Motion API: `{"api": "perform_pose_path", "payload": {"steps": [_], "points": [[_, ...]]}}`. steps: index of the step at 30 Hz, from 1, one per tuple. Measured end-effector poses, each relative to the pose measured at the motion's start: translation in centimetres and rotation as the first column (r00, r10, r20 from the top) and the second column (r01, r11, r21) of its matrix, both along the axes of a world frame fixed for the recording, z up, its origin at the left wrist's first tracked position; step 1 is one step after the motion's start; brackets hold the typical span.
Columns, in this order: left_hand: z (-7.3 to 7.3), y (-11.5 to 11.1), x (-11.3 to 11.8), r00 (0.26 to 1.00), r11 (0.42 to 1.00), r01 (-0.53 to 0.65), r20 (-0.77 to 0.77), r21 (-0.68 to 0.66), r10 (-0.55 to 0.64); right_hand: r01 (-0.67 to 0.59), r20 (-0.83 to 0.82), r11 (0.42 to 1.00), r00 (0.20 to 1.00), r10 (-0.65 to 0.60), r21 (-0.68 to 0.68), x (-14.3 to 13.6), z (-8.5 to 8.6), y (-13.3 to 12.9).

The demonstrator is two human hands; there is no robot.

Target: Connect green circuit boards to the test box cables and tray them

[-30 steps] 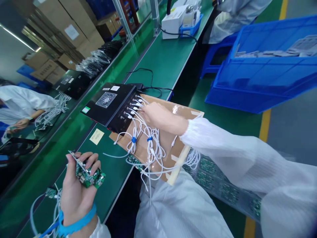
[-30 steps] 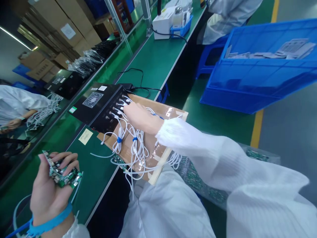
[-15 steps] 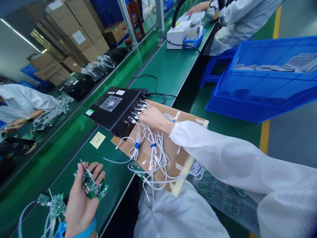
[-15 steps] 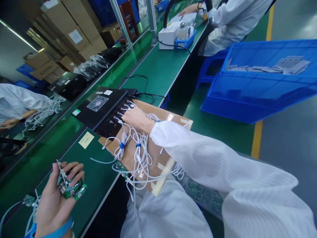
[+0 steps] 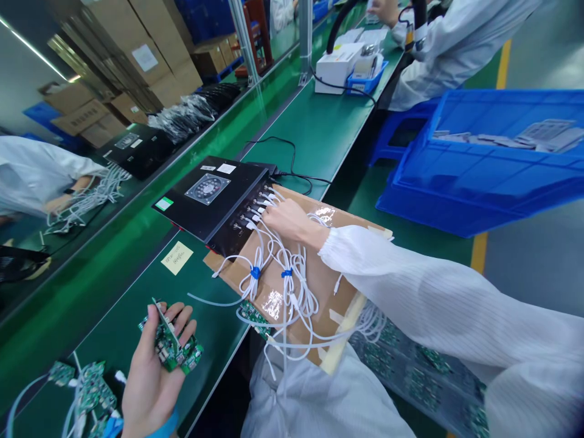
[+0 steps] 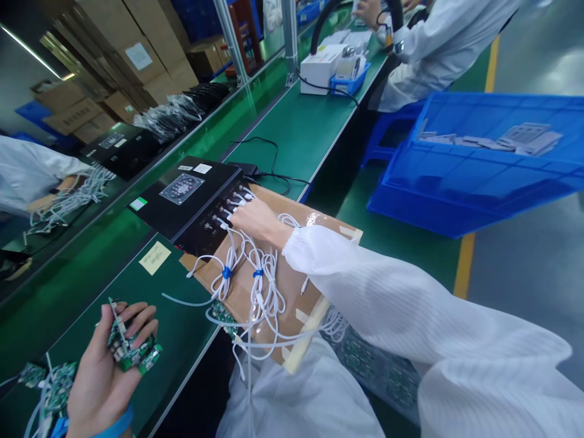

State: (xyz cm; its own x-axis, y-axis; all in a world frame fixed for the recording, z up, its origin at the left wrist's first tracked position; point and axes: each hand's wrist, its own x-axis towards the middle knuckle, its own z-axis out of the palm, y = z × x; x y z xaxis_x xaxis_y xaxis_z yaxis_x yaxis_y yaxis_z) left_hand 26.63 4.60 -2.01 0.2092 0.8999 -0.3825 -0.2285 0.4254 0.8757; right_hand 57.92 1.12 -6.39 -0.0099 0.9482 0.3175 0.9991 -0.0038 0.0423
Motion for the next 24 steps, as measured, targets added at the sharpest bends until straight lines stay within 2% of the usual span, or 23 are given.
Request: {"api": "perform_pose_path", "payload": {"steps": [7,11,14,17,19,21,24], "points": [[-0.2,-0.8,-0.2,0.979,0.997,0.052,0.202,-0.062,-0.038,0.065,-0.045,0.992,0.997,-0.07,-0.108,-0.2,0.1,0.0],[-0.2,-1.6,-1.0,0.955,0.988,0.073,0.297,-0.138,-0.029,0.062,-0.06,0.983,0.996,-0.073,-0.175,-0.1,0.8,-1.0],[-0.4,-1.9,-1.9,0.917,0.971,0.113,0.399,-0.213,-0.019,0.019,-0.103,0.995,0.994,-0.029,-0.102,-0.7,2.1,-3.3],[-0.7,-2.0,-2.6,0.892,0.958,0.155,0.45,-0.241,-0.031,-0.006,-0.139,1.0,0.99,0.009,0.02,-3.5,3.4,-6.7],[-1.0,-2.0,-2.9,0.896,0.955,0.185,0.439,-0.233,-0.067,-0.024,-0.151,1.0,0.988,0.025,0.011,-6.6,3.4,-9.0],[-1.7,-2.2,-3.0,0.916,0.956,0.207,0.384,-0.21,-0.114,-0.07,-0.154,0.996,0.986,0.062,-0.047,-10.0,2.4,-10.7],[-3.1,-2.5,-2.9,0.959,0.961,0.228,0.205,-0.154,-0.195,-0.066,-0.178,0.992,0.983,0.046,-0.106,-14.0,-0.2,-11.5]]}}
